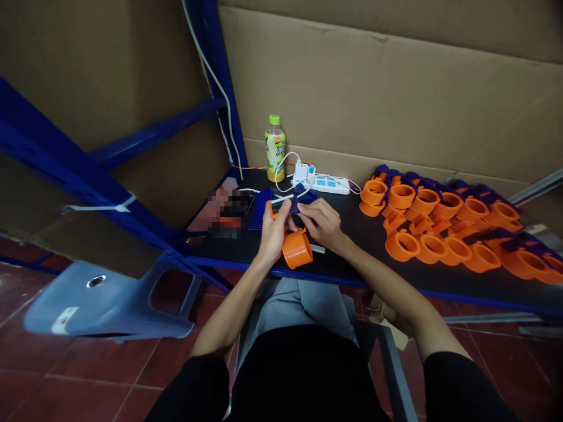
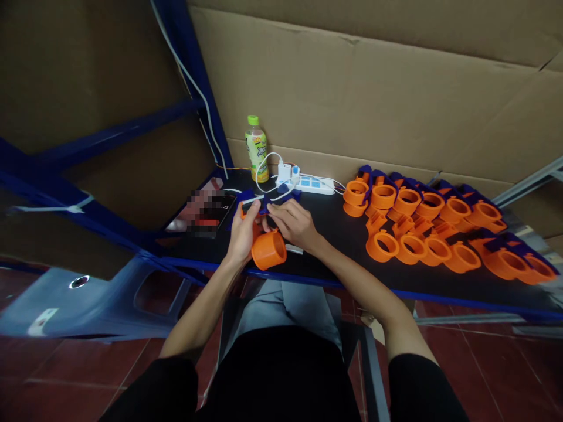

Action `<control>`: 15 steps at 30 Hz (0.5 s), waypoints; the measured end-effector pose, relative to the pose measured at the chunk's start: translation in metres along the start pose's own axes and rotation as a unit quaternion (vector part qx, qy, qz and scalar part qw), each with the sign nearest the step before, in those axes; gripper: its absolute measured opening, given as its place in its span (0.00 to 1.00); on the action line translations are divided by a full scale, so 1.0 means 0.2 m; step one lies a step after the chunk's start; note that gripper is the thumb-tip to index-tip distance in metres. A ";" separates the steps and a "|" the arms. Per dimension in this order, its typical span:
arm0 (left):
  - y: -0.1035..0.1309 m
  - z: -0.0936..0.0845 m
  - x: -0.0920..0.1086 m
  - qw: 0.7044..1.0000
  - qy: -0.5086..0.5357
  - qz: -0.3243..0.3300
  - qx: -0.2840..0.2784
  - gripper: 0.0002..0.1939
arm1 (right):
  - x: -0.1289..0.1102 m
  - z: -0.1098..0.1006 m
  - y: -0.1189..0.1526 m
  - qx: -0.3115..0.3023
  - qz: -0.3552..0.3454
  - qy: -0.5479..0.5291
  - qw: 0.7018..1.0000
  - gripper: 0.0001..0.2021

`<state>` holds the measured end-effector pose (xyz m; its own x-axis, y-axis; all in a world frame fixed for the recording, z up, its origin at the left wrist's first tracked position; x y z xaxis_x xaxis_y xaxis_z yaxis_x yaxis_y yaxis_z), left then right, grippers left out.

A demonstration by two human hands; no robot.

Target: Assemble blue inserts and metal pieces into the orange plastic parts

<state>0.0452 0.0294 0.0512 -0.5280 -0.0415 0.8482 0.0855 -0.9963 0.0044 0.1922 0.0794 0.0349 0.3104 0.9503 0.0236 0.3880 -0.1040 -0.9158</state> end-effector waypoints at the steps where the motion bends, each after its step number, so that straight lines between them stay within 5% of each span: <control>1: 0.00 0.00 0.00 1.000 -0.003 0.005 -0.001 0.23 | 0.00 0.00 0.00 0.011 0.018 -0.008 1.000 0.11; 7: 0.00 -0.01 -0.01 0.999 -0.028 0.037 0.015 0.25 | -0.04 0.04 -0.02 0.049 0.113 -0.055 0.991 0.11; 15: 0.00 -0.01 0.02 1.000 -0.001 -0.005 -0.022 0.24 | -0.04 0.02 -0.05 0.039 0.108 -0.068 0.991 0.13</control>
<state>0.0414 0.0282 0.0541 -0.5274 -0.0311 0.8490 0.0421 -0.9991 -0.0104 0.1810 0.0737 0.0428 0.2566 0.9398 -0.2257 0.2548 -0.2910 -0.9221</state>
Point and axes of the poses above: each hand's wrist, its own y-axis away from the middle knuckle, its own z-axis out of the palm, x = y × z, the point moved 1 cm from there along -y, towards the middle knuckle, and after that the axes turned 9 degrees about -z, right-handed, at the moved point
